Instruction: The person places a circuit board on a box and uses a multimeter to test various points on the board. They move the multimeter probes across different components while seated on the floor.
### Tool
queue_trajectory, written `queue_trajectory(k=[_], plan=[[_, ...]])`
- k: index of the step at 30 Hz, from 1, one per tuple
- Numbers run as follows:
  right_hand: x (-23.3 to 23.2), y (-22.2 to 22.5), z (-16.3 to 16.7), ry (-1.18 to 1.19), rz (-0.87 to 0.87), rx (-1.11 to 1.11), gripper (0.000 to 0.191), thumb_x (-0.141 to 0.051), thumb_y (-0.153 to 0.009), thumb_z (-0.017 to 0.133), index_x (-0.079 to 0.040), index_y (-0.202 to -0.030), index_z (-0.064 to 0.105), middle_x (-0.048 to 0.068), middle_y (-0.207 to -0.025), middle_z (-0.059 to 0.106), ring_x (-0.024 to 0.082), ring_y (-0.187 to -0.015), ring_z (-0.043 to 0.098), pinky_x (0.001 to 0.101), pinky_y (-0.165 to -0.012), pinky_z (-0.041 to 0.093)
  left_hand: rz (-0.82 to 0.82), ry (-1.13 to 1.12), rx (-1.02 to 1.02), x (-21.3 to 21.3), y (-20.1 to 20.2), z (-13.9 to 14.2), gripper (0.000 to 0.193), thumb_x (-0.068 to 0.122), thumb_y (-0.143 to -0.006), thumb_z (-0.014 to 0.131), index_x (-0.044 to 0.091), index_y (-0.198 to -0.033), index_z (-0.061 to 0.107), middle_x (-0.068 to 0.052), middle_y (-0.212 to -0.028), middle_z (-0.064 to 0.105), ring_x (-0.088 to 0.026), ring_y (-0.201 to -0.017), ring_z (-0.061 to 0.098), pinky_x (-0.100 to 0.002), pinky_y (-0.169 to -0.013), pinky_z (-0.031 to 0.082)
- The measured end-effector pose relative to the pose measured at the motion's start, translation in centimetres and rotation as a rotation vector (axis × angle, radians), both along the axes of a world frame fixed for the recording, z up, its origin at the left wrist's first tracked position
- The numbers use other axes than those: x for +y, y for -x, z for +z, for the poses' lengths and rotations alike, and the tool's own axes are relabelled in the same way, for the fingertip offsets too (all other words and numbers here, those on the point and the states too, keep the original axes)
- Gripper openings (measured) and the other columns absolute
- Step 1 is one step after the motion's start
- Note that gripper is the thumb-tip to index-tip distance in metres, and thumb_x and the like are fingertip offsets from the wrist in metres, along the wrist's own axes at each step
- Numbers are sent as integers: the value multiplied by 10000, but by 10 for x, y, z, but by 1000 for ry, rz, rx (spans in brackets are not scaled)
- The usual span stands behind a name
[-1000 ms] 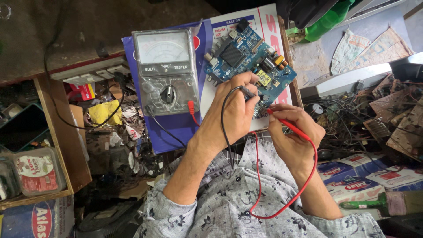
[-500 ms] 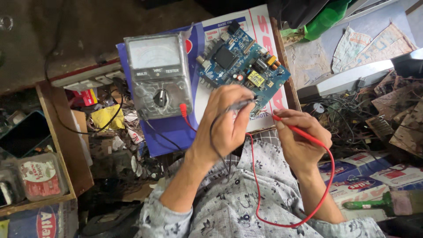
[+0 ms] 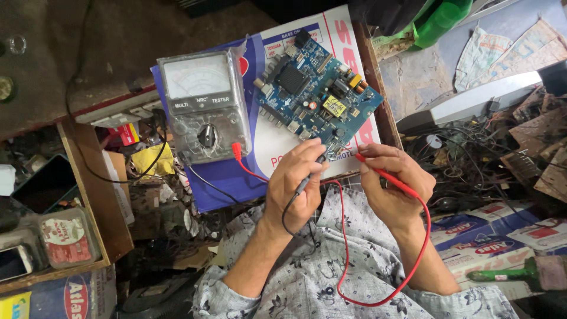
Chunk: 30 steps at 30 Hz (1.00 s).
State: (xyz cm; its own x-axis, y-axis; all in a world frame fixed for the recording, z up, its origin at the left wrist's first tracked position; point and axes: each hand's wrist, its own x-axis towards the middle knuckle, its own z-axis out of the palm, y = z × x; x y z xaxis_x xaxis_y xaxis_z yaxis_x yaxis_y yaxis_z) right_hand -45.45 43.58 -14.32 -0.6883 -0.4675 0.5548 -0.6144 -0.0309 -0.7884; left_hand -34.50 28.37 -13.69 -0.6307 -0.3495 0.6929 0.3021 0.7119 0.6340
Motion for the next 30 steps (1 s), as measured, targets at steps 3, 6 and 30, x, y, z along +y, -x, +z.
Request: queue_trajectory(k=[3,6,30], plan=[[-1,0,0,-14,-11,8,155,109,-882,738,24,-952,629,203,-1058,738,260,-1004,762,315,-864,614,-2,47,-27,-1,0,3,382,-112,-962,695,32,-1194,428,-194,-1184,671,-406,-1158,698,-472,-982,593],[-1,-1,0,-14,-13,9,150,109,-886,733,22,-953,631,197,-1061,739,256,-1010,764,313,-873,616,8,79,-44,-2,0,5,387,-109,-962,702,30,-1195,427,-184,-1191,669,-401,-1161,696,-468,-972,591],[-14,3,20,-119,2,31,138,95,-883,742,28,-985,676,163,-1087,747,250,-1072,756,332,-987,599,6,109,-83,-3,0,6,448,-143,-916,701,37,-1207,413,-184,-1198,666,-393,-1183,672,-474,-995,579]])
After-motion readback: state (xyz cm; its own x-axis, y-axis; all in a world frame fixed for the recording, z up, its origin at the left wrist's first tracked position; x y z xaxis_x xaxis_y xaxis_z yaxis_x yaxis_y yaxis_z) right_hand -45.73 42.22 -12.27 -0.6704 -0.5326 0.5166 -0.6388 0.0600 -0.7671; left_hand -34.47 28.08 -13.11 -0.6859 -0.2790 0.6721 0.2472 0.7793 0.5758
